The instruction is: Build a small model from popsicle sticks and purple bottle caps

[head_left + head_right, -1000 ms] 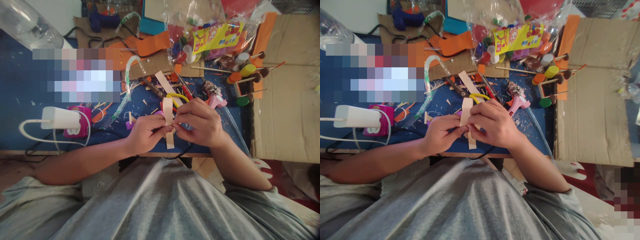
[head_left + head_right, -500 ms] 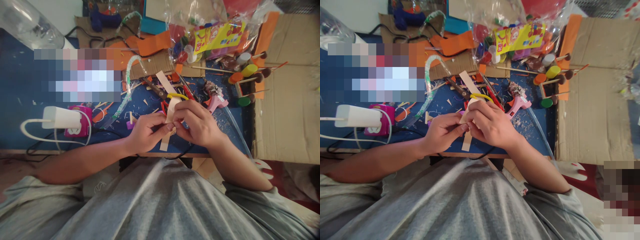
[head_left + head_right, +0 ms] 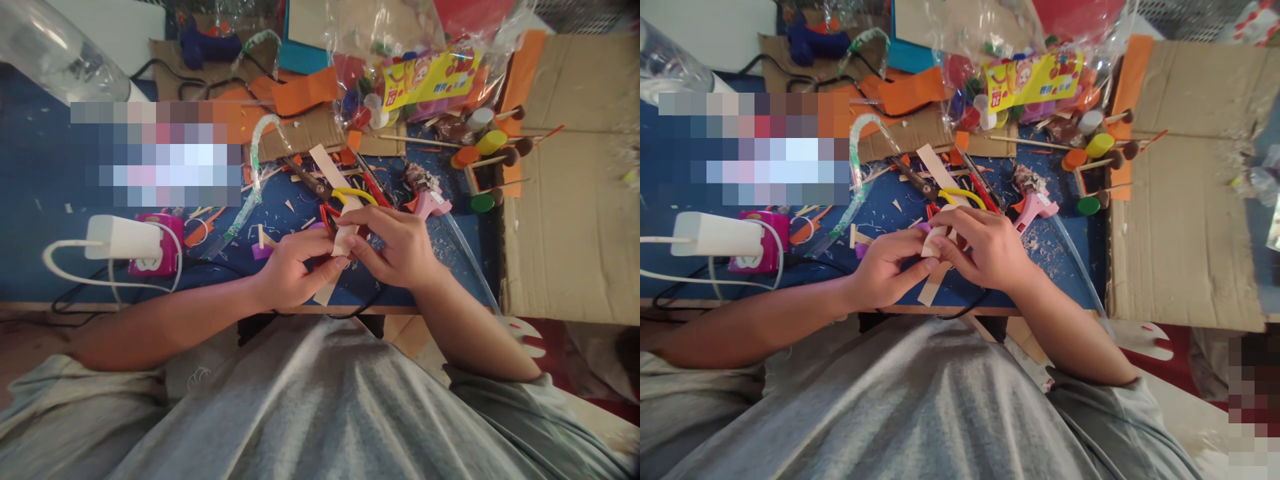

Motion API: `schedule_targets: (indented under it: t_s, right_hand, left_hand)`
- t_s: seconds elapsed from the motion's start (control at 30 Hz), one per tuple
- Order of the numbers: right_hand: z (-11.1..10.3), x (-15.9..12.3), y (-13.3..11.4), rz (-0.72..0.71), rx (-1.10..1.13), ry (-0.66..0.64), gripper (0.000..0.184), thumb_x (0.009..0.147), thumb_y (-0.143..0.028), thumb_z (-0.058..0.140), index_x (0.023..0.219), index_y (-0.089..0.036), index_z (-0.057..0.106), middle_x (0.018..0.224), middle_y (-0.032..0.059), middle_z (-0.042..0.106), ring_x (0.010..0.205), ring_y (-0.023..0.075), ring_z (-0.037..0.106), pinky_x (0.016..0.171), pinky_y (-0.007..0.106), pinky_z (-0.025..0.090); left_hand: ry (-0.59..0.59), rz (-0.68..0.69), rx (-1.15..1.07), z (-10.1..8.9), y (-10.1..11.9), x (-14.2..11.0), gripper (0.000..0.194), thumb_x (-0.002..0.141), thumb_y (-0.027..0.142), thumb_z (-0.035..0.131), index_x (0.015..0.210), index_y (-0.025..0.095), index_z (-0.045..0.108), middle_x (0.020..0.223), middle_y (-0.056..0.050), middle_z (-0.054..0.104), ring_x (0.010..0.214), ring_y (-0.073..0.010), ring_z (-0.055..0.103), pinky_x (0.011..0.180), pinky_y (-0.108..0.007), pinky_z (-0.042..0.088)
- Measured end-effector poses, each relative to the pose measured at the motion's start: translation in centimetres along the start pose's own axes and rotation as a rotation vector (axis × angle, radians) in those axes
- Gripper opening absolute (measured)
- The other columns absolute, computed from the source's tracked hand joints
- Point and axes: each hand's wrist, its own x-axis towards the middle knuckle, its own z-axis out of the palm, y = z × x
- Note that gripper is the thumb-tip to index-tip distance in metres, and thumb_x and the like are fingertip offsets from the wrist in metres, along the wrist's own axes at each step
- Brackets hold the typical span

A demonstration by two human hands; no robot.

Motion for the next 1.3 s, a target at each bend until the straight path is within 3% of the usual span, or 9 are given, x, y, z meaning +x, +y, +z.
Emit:
schedule_targets:
  t_s: [0.1,0.17,0.33,0.43,0.57,0.73,1.0,1.17,1.3]
  right_hand:
    - [0.2,0.1,0.1,-0.08,0.027,0.047,0.023,0.115,-0.036,0.065,0.108,-0.023,0.082,0.086,0.0037,0.081,0.07,0.0174,0.076,0.068,0.032,0.063]
    - [0.3,0.1,0.4,-0.19,0.067,0.093,0.018,0.111,-0.031,0.068,0.1,-0.024,0.081,0.081,0.0029,0.079,0.07,0.0182,0.076,0.068,0.033,0.064]
    - [0.1,0.4,0.4,-0.395,0.15,0.135,0.012,0.107,-0.025,0.071,0.097,-0.025,0.077,0.082,0.0032,0.078,0.069,0.0186,0.072,0.067,0.035,0.061]
    - [-0.5,0.7,-0.8,-0.408,0.084,0.001,0.021,0.111,-0.027,0.068,0.091,-0.024,0.074,0.083,0.0042,0.078,0.07,0.0184,0.069,0.066,0.036,0.056]
    - [-1.2,0.5,-2.9,-0.393,-0.045,-0.262,0.026,0.114,-0.026,0.065,0.09,-0.021,0.074,0.087,0.0041,0.081,0.075,0.0193,0.071,0.069,0.038,0.055]
    - [-2.0,-1.1,-4.3,-0.299,0.032,-0.34,0.015,0.114,-0.025,0.067,0.106,-0.019,0.078,0.096,0.0053,0.086,0.085,0.0202,0.08,0.076,0.037,0.06]
    - [-4.9,-4.5,-3.8,0.079,-0.018,-0.121,0.008,0.11,-0.021,0.073,0.112,-0.023,0.081,0.099,0.0047,0.088,0.086,0.0191,0.085,0.078,0.031,0.067]
    - [-5.1,-6.1,-2.7,0.25,-0.086,-0.043,0.01,0.109,-0.022,0.073,0.108,-0.024,0.083,0.097,0.0051,0.088,0.084,0.0212,0.085,0.076,0.032,0.066]
    - [-5.0,-6.7,-1.9,0.315,-0.19,0.013,0.011,0.11,-0.027,0.073,0.107,-0.024,0.083,0.093,0.005,0.086,0.079,0.0215,0.083,0.073,0.033,0.063]
  left_hand:
    - [-0.017,-0.019,-0.072,0.1,-0.3,-0.3,0.007,0.103,0.017,0.072,0.101,0.018,0.078,0.093,-0.006,0.078,0.082,-0.0163,0.072,0.075,-0.028,0.058]
    - [-0.06,-0.063,-0.208,-0.1,-0.4,-0.5,0.015,0.099,0.014,0.068,0.109,0.017,0.079,0.102,-0.008,0.079,0.086,-0.0176,0.074,0.077,-0.029,0.061]
    - [-0.108,-0.215,-0.434,-0.1,0.2,-0.5,0.028,0.113,0.042,0.067,0.11,0.017,0.078,0.1,-0.009,0.079,0.089,-0.0189,0.074,0.08,-0.029,0.062]
    - [-0.041,-0.274,-0.499,0.3,0.6,-0.4,0.043,0.114,0.06,0.068,0.111,0.017,0.075,0.1,-0.008,0.078,0.092,-0.0197,0.074,0.084,-0.031,0.062]
    - [0.046,-0.28,-0.444,0.3,0.8,-0.2,0.047,0.11,0.063,0.075,0.101,0.017,0.075,0.094,-0.006,0.075,0.087,-0.0186,0.069,0.082,-0.031,0.059]
    - [0.052,-0.298,-0.376,-0.1,0.6,-0.1,0.046,0.112,0.059,0.074,0.094,0.016,0.078,0.092,-0.008,0.08,0.088,-0.0195,0.075,0.084,-0.032,0.063]
    - [-0.019,-0.363,-0.515,1.0,-0.3,-0.9,0.038,0.103,0.048,0.089,0.121,0.016,0.079,0.109,-0.011,0.087,0.096,-0.0206,0.086,0.081,-0.028,0.071]
    - [-0.107,-0.396,-0.606,1.3,-0.5,-1.5,0.064,0.103,0.045,0.091,0.152,0.02,0.059,0.114,-0.01,0.086,0.095,-0.0193,0.086,0.083,-0.028,0.072]
    - [-0.124,-0.359,-0.604,1.2,-0.7,-1.9,0.1,0.104,0.039,0.091,0.18,0.029,0.026,0.101,-0.004,0.086,0.078,-0.0167,0.083,0.073,-0.026,0.068]
